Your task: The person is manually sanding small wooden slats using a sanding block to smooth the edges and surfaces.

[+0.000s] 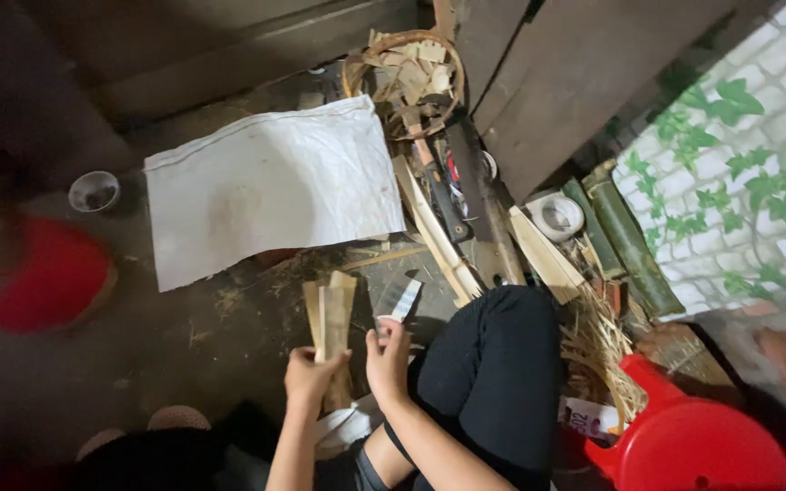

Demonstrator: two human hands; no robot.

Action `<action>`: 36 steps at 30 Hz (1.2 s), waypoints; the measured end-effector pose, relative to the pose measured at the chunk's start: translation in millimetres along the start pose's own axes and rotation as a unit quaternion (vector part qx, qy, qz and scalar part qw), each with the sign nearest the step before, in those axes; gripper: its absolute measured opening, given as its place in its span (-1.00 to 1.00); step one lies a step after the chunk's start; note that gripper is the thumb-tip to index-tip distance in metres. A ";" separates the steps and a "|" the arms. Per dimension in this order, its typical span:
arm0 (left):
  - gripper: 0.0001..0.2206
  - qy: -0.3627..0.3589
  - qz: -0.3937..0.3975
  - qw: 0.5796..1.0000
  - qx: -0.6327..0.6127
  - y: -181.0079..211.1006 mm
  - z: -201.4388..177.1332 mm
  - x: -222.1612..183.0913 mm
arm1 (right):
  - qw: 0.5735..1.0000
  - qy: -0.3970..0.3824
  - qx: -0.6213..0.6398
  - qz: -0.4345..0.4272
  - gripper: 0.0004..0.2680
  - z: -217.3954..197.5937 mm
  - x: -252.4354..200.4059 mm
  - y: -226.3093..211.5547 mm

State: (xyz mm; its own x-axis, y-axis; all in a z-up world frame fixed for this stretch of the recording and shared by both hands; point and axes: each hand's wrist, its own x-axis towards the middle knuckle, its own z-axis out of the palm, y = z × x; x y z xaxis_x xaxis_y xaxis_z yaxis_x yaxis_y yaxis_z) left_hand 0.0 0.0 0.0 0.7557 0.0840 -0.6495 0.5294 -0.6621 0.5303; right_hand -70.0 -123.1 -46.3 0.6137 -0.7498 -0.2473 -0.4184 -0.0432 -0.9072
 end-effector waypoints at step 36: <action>-0.36 0.024 0.384 0.902 -0.196 -18.5 -19.5 -82.8 | 0.966 -0.179 0.161 -0.098 -0.65 -43.2 -11.5 -113.0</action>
State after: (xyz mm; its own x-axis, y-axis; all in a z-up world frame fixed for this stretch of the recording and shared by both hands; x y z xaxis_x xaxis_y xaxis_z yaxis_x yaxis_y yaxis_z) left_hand -64.9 19.8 54.6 0.9687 -0.2480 0.0106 -0.0683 -0.2250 0.9720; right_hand -58.7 -138.1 73.7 0.8761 -0.4694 -0.1103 -0.0764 0.0908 -0.9929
